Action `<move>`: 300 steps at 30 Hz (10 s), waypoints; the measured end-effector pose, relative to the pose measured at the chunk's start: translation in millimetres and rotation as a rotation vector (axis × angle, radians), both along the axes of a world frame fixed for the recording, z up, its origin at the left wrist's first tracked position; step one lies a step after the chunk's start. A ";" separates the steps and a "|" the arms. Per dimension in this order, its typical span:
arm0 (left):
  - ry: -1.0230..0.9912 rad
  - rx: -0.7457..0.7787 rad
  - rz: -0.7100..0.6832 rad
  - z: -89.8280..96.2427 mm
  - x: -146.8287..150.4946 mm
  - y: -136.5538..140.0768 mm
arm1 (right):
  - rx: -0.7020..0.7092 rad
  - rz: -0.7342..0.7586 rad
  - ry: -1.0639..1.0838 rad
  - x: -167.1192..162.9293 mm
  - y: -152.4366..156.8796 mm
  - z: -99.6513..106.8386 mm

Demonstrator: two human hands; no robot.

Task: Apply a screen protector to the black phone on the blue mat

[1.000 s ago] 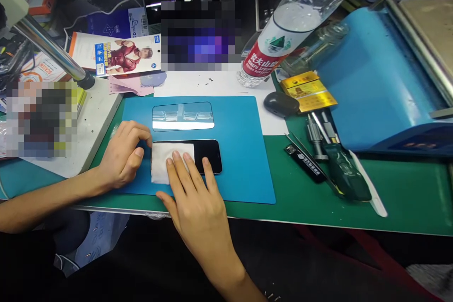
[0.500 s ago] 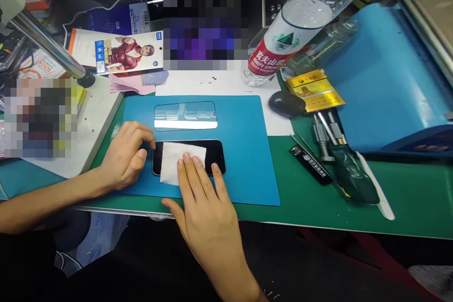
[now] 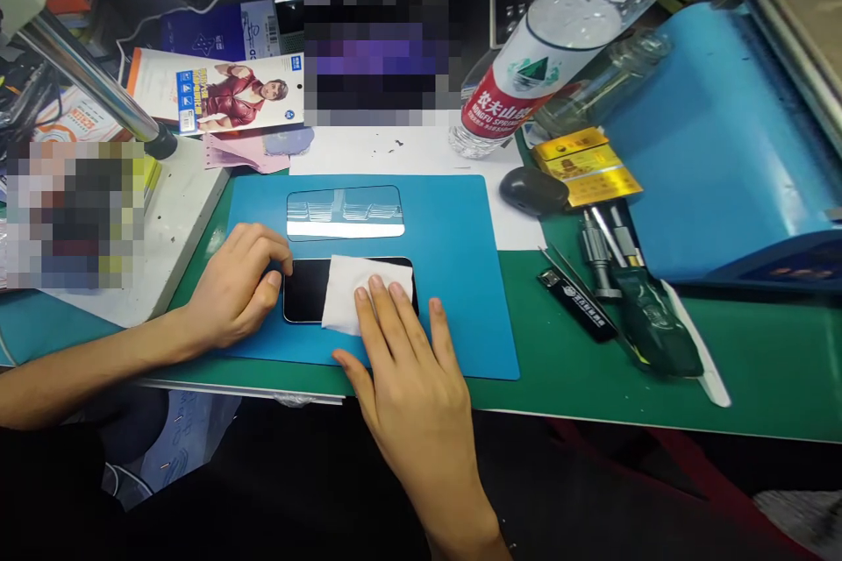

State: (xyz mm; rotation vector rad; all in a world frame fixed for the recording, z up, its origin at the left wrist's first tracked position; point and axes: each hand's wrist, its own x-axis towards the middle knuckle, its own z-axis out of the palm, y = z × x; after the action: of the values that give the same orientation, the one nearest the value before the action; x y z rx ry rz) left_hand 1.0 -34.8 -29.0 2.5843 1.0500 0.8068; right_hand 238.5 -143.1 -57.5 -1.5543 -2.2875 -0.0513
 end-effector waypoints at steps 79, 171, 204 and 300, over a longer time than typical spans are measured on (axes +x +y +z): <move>0.166 -0.203 -0.133 -0.9 -3.8 2.5 | 0.244 0.087 0.178 -19.5 15.8 8.9; 0.294 -0.323 -0.243 59.0 -16.2 6.4 | -0.703 0.044 1.055 79.8 50.1 32.6; 0.192 -0.169 -0.370 33.4 -17.3 14.9 | -0.768 0.131 1.032 102.8 43.6 37.6; 0.373 -0.151 -0.083 20.3 -4.1 6.0 | -0.263 0.306 0.389 83.5 76.0 9.7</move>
State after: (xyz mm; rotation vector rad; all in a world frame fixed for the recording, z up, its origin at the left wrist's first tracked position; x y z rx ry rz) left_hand -3.1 -28.8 -8.7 2.6837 1.0405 0.2171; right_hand 322.0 -67.2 -47.8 -1.1753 -2.2429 0.5993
